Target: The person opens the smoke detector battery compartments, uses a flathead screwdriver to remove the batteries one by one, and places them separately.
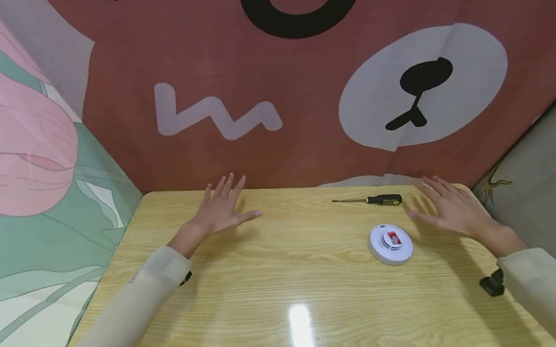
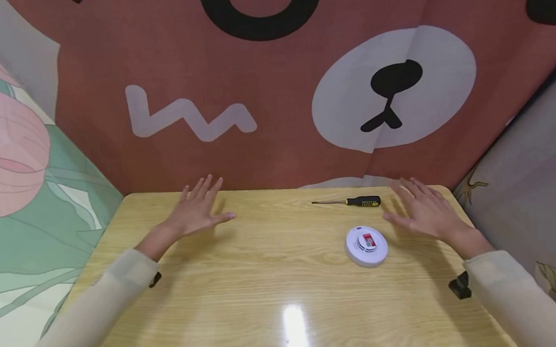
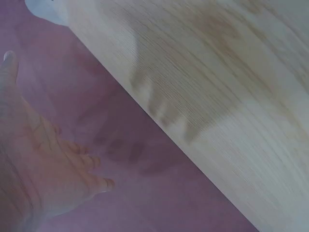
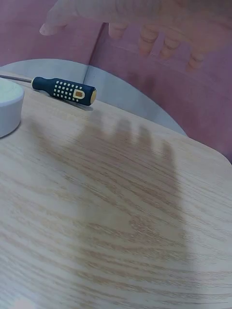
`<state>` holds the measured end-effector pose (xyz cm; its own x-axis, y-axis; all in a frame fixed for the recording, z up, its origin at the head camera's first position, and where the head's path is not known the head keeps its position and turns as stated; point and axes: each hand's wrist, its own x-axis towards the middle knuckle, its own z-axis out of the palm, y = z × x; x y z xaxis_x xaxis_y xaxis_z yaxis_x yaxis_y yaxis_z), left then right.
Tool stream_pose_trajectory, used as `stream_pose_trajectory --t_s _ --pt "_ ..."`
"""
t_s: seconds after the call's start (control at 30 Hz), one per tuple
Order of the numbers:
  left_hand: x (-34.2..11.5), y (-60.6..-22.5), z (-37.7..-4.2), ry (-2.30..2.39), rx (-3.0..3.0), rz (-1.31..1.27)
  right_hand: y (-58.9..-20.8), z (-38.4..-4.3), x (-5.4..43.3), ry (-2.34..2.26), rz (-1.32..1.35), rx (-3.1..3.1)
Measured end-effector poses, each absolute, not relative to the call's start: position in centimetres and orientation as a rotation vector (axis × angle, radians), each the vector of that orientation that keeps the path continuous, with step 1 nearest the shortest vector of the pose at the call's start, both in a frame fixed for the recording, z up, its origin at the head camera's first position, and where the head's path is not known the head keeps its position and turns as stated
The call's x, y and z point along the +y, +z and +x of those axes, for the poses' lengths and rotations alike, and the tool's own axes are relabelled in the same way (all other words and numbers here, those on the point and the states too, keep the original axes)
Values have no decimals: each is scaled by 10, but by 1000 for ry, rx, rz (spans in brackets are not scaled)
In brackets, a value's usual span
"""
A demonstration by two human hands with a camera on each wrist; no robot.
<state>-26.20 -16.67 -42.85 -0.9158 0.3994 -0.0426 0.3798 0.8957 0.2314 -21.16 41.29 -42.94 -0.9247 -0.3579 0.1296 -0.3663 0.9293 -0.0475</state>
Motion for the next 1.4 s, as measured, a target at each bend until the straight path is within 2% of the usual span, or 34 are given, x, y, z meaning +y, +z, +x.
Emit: stream_pose_trajectory --t_s 0.67,1.4 --pt "-112 -434 -248 421 2907 832 -428 -197 414 129 805 -2889" --pt "-37 -445 -233 511 2775 964 -447 -175 403 272 937 -2846"
